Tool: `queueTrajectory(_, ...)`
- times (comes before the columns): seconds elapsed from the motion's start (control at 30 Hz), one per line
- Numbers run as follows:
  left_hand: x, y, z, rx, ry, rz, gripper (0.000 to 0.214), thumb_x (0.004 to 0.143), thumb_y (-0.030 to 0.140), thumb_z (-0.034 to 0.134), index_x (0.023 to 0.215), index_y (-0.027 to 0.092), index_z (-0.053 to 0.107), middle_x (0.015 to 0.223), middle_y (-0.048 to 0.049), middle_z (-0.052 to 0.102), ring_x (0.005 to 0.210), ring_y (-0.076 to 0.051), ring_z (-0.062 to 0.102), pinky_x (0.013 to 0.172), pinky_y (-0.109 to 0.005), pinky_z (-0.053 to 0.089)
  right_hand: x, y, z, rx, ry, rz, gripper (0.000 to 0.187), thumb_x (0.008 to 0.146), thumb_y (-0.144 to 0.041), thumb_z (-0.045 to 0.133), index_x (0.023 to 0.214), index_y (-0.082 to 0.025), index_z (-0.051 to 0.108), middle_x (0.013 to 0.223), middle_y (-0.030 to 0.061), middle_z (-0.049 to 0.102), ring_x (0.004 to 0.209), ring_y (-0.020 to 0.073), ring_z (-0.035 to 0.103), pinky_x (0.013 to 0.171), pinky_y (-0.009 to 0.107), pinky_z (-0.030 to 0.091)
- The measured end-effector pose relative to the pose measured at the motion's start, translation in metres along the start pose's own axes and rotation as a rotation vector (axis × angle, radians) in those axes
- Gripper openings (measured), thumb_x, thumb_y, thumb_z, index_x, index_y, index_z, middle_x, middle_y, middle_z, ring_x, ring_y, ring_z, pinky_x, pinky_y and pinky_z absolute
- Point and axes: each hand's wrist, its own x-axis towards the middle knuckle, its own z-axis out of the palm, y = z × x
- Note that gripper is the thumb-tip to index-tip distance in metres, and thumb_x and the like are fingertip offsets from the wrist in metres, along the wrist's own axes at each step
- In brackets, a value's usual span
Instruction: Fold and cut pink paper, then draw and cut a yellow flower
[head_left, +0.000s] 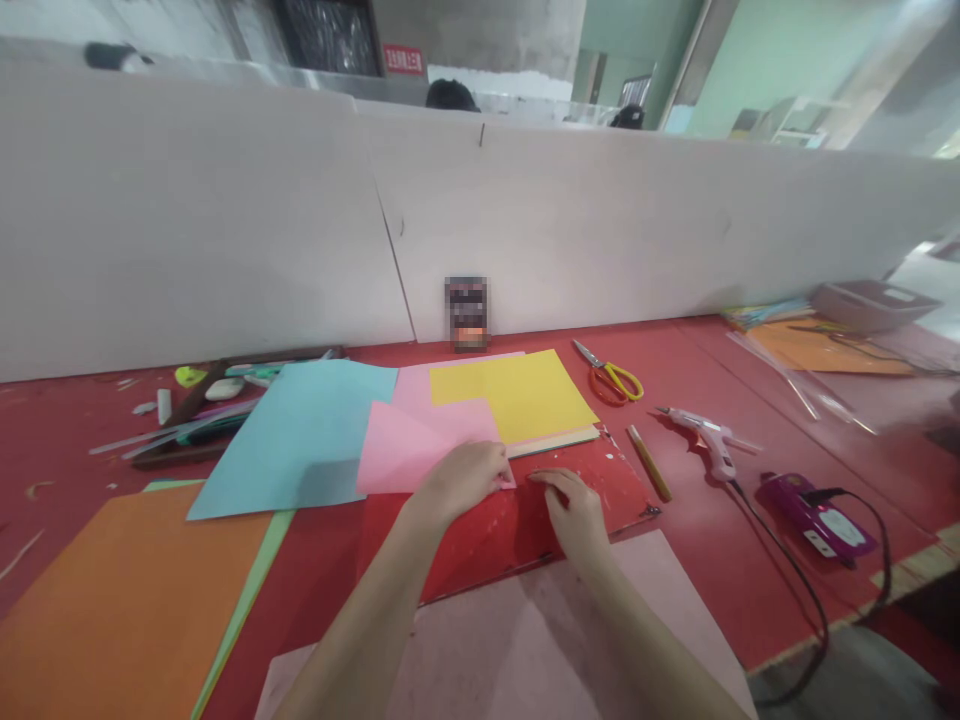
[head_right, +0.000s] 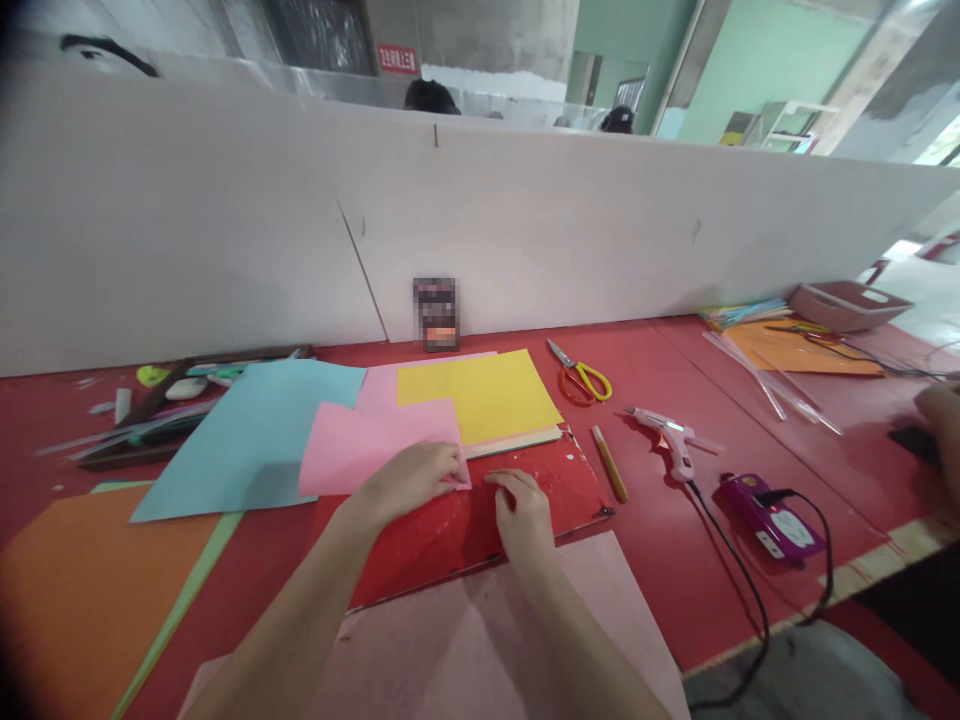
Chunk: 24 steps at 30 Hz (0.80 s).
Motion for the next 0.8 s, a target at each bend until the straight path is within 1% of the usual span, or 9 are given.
queueTrajectory(0.13,-0.0006,-0.0013,0.0006,-0.034,0.004,-0.057,0.015,0.077,0.016,0.053,0.082,0.02,0.067,0.081,-0.0026,0.067,0.079,-0.018,0.06,0.065,-0.024,0.04,0.002,-0.0024,-0.0021,0.031,-0.002,0.004,0.03,0.072,-0.007,0.041,0.078,-0.02,0.067,0.084,0.0049,0.068,0.083,0.0172,0.062,0.079,0.031,0.049)
queueTrajectory(0.3,-0.0014,-0.0004,-0.0017,-0.053,-0.009,-0.099,0.017,0.074,0.015,0.052,0.08,0.021,0.067,0.083,-0.002,0.068,0.079,-0.017,0.06,0.065,-0.024,0.041,0.001,-0.0039,-0.002,0.033,-0.03,0.003,0.03,0.071,-0.006,0.041,0.075,-0.021,0.067,0.086,0.0047,0.068,0.084,0.0173,0.061,0.079,0.031,0.047)
queueTrajectory(0.5,-0.0011,0.0006,-0.0033,-0.027,-0.011,-0.081,0.019,0.075,0.013,0.052,0.08,0.021,0.068,0.084,-0.0028,0.067,0.079,-0.017,0.06,0.067,-0.025,0.04,0.0014,-0.0034,-0.0019,0.027,-0.027,0.0,0.029,0.072,-0.006,0.04,0.073,-0.02,0.066,0.086,0.005,0.068,0.084,0.0174,0.061,0.079,0.031,0.047)
queueTrajectory(0.7,0.0012,-0.0002,-0.0013,0.007,0.005,-0.034,0.013,0.077,0.021,0.055,0.076,0.02,0.068,0.082,-0.0033,0.065,0.083,-0.019,0.058,0.07,-0.026,0.039,0.0019,-0.0011,-0.0006,0.02,-0.025,-0.021,0.029,0.072,-0.007,0.041,0.074,-0.021,0.066,0.085,0.0051,0.068,0.084,0.0177,0.061,0.078,0.031,0.047)
queueTrajectory(0.8,0.0025,-0.0004,-0.0004,0.013,0.008,-0.015,0.013,0.077,0.022,0.056,0.074,0.02,0.068,0.08,-0.0033,0.064,0.081,-0.019,0.058,0.069,-0.026,0.038,0.0022,-0.0005,-0.0007,0.012,-0.027,-0.033,0.029,0.072,-0.006,0.041,0.073,-0.021,0.066,0.085,0.0048,0.068,0.083,0.0175,0.06,0.078,0.031,0.047)
